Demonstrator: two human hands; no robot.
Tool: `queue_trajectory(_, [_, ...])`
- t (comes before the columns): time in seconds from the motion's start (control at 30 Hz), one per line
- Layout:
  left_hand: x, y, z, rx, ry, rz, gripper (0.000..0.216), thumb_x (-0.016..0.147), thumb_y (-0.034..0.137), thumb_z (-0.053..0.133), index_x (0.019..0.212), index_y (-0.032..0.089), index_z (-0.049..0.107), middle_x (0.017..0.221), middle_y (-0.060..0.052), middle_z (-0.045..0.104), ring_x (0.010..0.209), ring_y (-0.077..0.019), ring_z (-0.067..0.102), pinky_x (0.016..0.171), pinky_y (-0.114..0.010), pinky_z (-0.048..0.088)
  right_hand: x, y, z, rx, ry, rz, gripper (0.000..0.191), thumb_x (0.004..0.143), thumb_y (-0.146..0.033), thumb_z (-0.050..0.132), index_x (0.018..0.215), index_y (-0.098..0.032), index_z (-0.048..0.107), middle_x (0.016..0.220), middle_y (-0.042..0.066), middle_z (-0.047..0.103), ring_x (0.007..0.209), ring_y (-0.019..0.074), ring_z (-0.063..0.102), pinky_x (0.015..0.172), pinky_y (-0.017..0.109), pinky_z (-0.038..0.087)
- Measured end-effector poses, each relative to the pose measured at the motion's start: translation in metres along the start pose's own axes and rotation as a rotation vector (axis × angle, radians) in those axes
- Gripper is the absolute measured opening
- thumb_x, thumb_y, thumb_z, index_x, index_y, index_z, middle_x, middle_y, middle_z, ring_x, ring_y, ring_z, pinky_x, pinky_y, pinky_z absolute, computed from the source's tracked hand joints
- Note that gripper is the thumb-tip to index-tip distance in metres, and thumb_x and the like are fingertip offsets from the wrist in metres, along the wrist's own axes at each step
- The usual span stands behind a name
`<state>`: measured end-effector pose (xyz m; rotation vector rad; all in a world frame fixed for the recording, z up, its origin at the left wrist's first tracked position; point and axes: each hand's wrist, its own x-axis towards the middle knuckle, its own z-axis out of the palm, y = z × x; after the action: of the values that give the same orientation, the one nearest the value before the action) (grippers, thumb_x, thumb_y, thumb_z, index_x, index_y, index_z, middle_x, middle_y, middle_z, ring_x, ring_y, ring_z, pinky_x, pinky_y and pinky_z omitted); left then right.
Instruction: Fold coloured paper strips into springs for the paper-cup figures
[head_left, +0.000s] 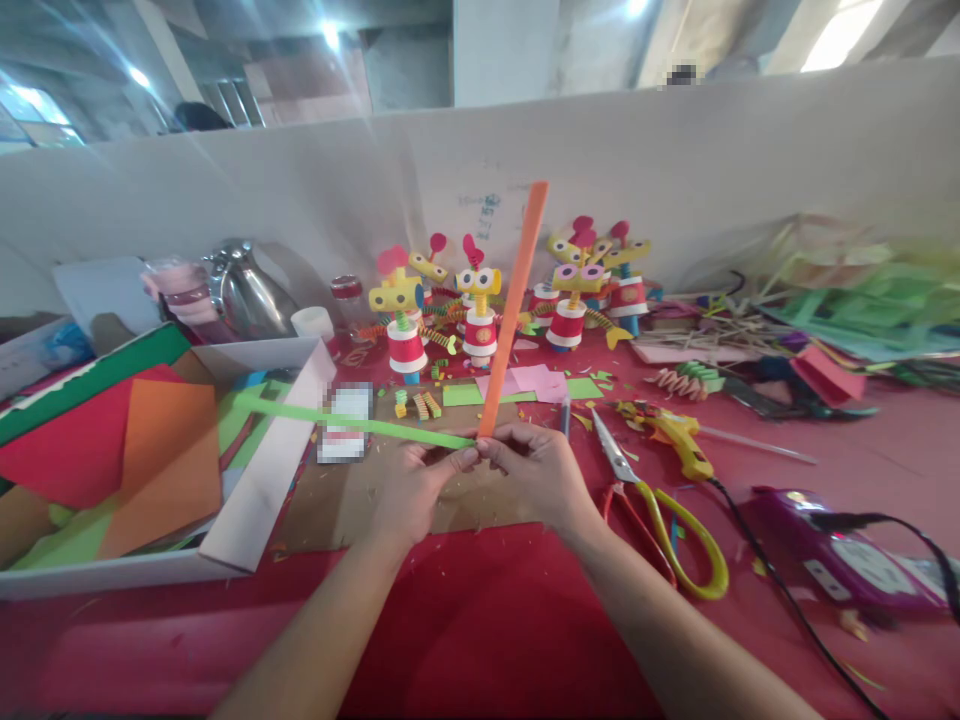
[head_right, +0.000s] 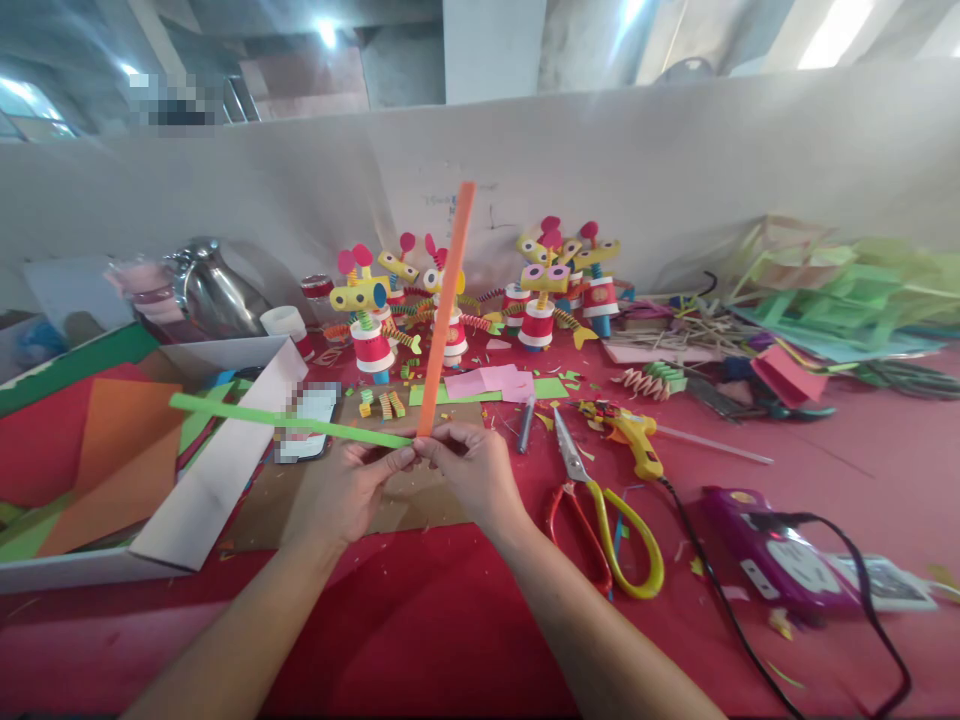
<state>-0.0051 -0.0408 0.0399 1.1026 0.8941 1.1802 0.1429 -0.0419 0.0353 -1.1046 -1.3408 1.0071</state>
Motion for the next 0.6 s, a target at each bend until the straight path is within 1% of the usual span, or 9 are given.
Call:
queue_trajectory(0.07, [0.003, -0.008, -0.002, -0.056, 0.005, 0.013, 0.018, 0.066, 0.022, 0.078, 0.084, 0.020, 0.076, 0.082, -0.004, 0.074, 0.082, -0.0171, 0.064, 0.078, -0.030, 0.049, -0.001, 0.001, 0.001, 0.002, 0.032, 0.003, 0.014, 0.074, -0.033, 0.071, 0.066, -0.022, 0.071, 0.058, -0.001, 0.064, 0.053, 0.0116, 0.051, 0.052, 0.026, 0.041])
queue_trajectory(0.13, [0.006, -0.013, -0.003, -0.135, 0.038, 0.005, 0.015, 0.064, 0.019, 0.079, 0.079, 0.020, 0.076, 0.079, -0.003, 0.074, 0.076, -0.0154, 0.065, 0.074, -0.029, 0.050, -0.003, 0.001, 0.002, 0.020, 0.049, -0.005, 0.016, 0.076, -0.035, 0.069, 0.068, -0.022, 0.072, 0.057, -0.001, 0.063, 0.053, 0.0123, 0.053, 0.053, 0.027, 0.043])
queue_trajectory(0.17, [0.008, -0.014, -0.004, -0.185, 0.057, -0.003, 0.014, 0.062, 0.018, 0.080, 0.076, 0.019, 0.075, 0.077, -0.002, 0.074, 0.072, -0.0138, 0.065, 0.071, -0.027, 0.051, -0.004, 0.001, 0.003, 0.042, 0.044, -0.013, 0.016, 0.077, -0.035, 0.068, 0.071, -0.022, 0.072, 0.060, 0.000, 0.065, 0.056, 0.0131, 0.055, 0.055, 0.028, 0.046])
queue_trajectory(0.23, [0.010, -0.013, -0.005, -0.289, 0.085, -0.023, 0.016, 0.060, 0.015, 0.081, 0.074, 0.019, 0.075, 0.074, -0.001, 0.074, 0.066, -0.0109, 0.065, 0.064, -0.022, 0.051, -0.006, 0.002, 0.006, 0.118, 0.011, -0.039, 0.014, 0.078, -0.033, 0.067, 0.082, -0.022, 0.074, 0.073, 0.002, 0.070, 0.067, 0.0159, 0.062, 0.065, 0.031, 0.051])
queue_trajectory(0.3, [0.012, -0.011, -0.005, -0.373, 0.091, -0.046, 0.017, 0.059, 0.012, 0.081, 0.074, 0.019, 0.074, 0.074, -0.001, 0.074, 0.065, -0.0093, 0.065, 0.061, -0.018, 0.051, -0.008, 0.003, 0.008, 0.191, -0.031, -0.063, 0.021, 0.076, -0.029, 0.069, 0.096, -0.023, 0.073, 0.086, 0.004, 0.073, 0.078, 0.0182, 0.065, 0.075, 0.035, 0.053])
queue_trajectory(0.37, [0.013, -0.010, -0.006, -0.424, 0.081, -0.064, 0.018, 0.060, 0.011, 0.080, 0.075, 0.018, 0.074, 0.076, 0.000, 0.074, 0.067, -0.0087, 0.065, 0.060, -0.017, 0.052, -0.009, 0.005, 0.011, 0.205, -0.037, -0.092, 0.027, 0.076, -0.026, 0.070, 0.103, -0.024, 0.071, 0.091, 0.005, 0.073, 0.082, 0.0188, 0.066, 0.078, 0.036, 0.053])
queue_trajectory(0.5, [0.013, -0.013, -0.006, -0.480, 0.066, -0.096, 0.021, 0.061, 0.008, 0.079, 0.079, 0.018, 0.072, 0.078, 0.000, 0.073, 0.067, -0.0076, 0.065, 0.061, -0.015, 0.052, -0.010, 0.011, 0.014, 0.113, 0.027, -0.172, 0.021, 0.079, -0.024, 0.067, 0.100, -0.024, 0.071, 0.091, 0.005, 0.071, 0.081, 0.0182, 0.066, 0.076, 0.034, 0.053])
queue_trajectory(0.6, [0.013, -0.015, -0.006, -0.513, 0.078, -0.110, 0.022, 0.058, 0.009, 0.081, 0.076, 0.018, 0.071, 0.075, 0.001, 0.072, 0.069, -0.0088, 0.066, 0.063, -0.017, 0.054, -0.010, 0.014, 0.013, 0.034, 0.043, -0.222, 0.019, 0.081, -0.023, 0.065, 0.099, -0.026, 0.072, 0.089, 0.004, 0.070, 0.080, 0.0177, 0.065, 0.075, 0.034, 0.052])
